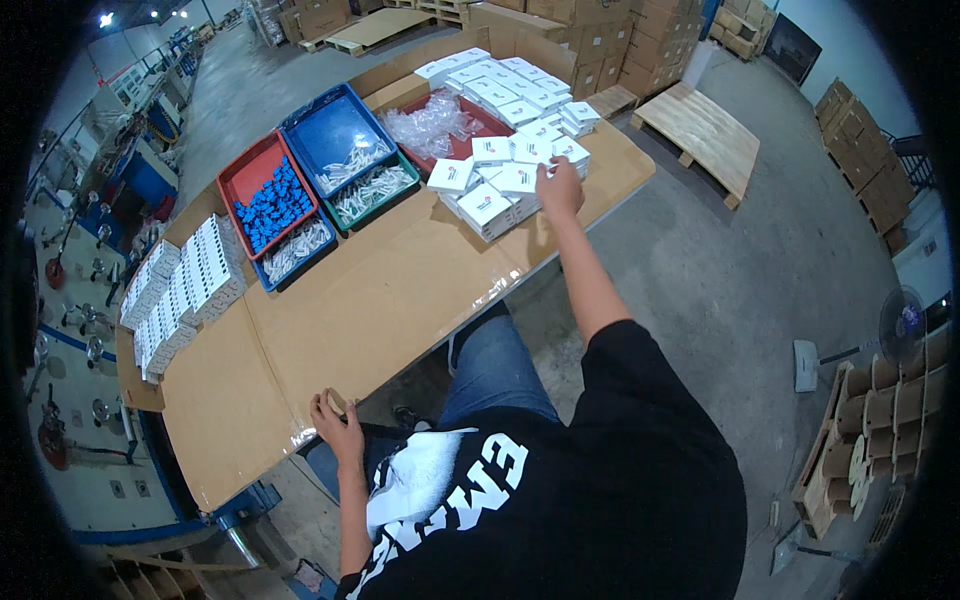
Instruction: The person assembles small electronic components by hand, placing blue switches and white connectors into plastic bags, then packaging the bagged components into white boxes.
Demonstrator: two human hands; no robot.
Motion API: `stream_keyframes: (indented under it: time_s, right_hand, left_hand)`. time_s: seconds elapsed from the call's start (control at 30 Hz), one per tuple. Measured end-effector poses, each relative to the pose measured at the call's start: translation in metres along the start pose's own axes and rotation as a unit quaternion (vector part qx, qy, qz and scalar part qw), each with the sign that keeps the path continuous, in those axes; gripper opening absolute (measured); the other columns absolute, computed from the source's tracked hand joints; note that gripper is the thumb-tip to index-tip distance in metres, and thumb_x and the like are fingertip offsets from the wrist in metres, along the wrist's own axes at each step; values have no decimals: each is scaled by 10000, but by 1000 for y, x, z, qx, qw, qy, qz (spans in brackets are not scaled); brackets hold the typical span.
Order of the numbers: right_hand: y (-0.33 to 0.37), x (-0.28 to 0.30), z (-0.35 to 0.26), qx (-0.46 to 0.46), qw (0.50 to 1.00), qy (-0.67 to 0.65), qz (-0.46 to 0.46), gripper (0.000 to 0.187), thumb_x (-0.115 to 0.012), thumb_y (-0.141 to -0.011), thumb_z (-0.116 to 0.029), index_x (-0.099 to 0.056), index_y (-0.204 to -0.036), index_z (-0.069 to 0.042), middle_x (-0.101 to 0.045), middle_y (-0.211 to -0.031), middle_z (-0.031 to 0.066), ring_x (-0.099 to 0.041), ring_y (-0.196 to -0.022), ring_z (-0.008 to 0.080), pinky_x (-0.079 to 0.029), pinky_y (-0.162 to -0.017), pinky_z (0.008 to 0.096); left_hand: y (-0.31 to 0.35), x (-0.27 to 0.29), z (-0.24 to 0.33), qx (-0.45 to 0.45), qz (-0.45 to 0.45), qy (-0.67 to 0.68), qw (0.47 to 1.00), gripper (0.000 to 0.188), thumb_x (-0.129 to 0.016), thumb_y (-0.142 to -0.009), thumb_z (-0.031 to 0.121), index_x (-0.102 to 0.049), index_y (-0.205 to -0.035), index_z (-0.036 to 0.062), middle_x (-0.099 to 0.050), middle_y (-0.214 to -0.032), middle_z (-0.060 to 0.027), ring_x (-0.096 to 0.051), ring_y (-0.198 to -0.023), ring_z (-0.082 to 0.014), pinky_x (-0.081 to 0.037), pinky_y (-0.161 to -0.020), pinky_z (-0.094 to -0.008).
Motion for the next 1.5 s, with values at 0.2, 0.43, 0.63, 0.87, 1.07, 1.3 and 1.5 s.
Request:
stream_keyframes:
  time_s: [0.2, 0.43, 0.63, 0.87, 1.07, 1.3, 1.5]
  right_hand:
    - [-92, -45, 11, -62, 975, 202, -63, 680, -765, -833, -571, -611, -1264, -68, -694, -1234, 163, -681, -1138, 342, -545, -904, 526]
    - [-110, -63, 19, -104, 966, 196, -135, 751, -890, -705, -539, -695, -1205, -13, -710, -1266, 158, -677, -1189, 320, -534, -967, 492]
    - [-147, -66, 54, -136, 985, 27, -103, 749, -959, -650, -397, -685, -1185, 50, -736, -1140, 194, -721, -1031, 296, -571, -868, 402]
    - [-77, -14, -45, 53, 895, -441, -41, 270, -730, -889, 63, -600, -1111, -19, -703, -1142, 86, -674, -1008, 161, -565, -849, 273]
    - [11, 45, -128, 148, 826, -527, -132, 295, -657, -886, 157, -599, -1082, -54, -684, -1258, 133, -645, -1179, 218, -583, -959, 335]
    - [77, 37, -158, 97, 763, -579, -269, 341, -711, -855, 133, -628, -1105, -82, -626, -1365, 121, -624, -1266, 255, -576, -1000, 340]
    - [141, 12, -201, 174, 711, -557, -392, 298, -701, -835, 151, -675, -1058, -46, -630, -1334, 126, -613, -1272, 243, -571, -1006, 337]
  left_hand:
    - [-13, -35, 0, 66, 11, -37, 997, 520, -707, -910, 253, -547, -1375, 82, -440, -1435, -213, -379, -1375, -398, -261, -1159, -535]
    - [-27, -28, -7, 111, 47, -48, 992, 357, -703, -916, 251, -633, -1242, 123, -501, -1309, -166, -430, -1287, -364, -292, -1107, -529]
    - [-36, -29, -8, 116, 68, -37, 990, 269, -687, -913, 234, -656, -1163, 141, -505, -1264, -128, -433, -1260, -348, -308, -1082, -508]
    - [-30, -26, -20, 124, 70, -28, 989, 272, -685, -913, 233, -654, -1163, 129, -506, -1259, -124, -432, -1261, -346, -299, -1089, -515]
    - [-33, -29, -17, 129, 60, -19, 990, 285, -679, -922, 243, -648, -1178, 122, -510, -1269, -134, -418, -1280, -346, -283, -1099, -520]
    - [-21, -31, 12, 141, 31, 270, 952, 297, -633, -978, 101, -592, -1254, 2, -624, -1199, -128, -596, -1122, -245, -446, -1005, -383]
    - [-36, -17, 92, 78, -109, 401, 906, 435, -666, -964, 83, -535, -1375, 27, -621, -1334, -139, -627, -1148, -217, -495, -981, -343]
Point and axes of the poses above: each hand's wrist, its own y-axis away from the middle knuckle, its own x-axis out of the back of the hand, z = x × y, the point moved 8 cm from there along -y, towards the middle knuckle
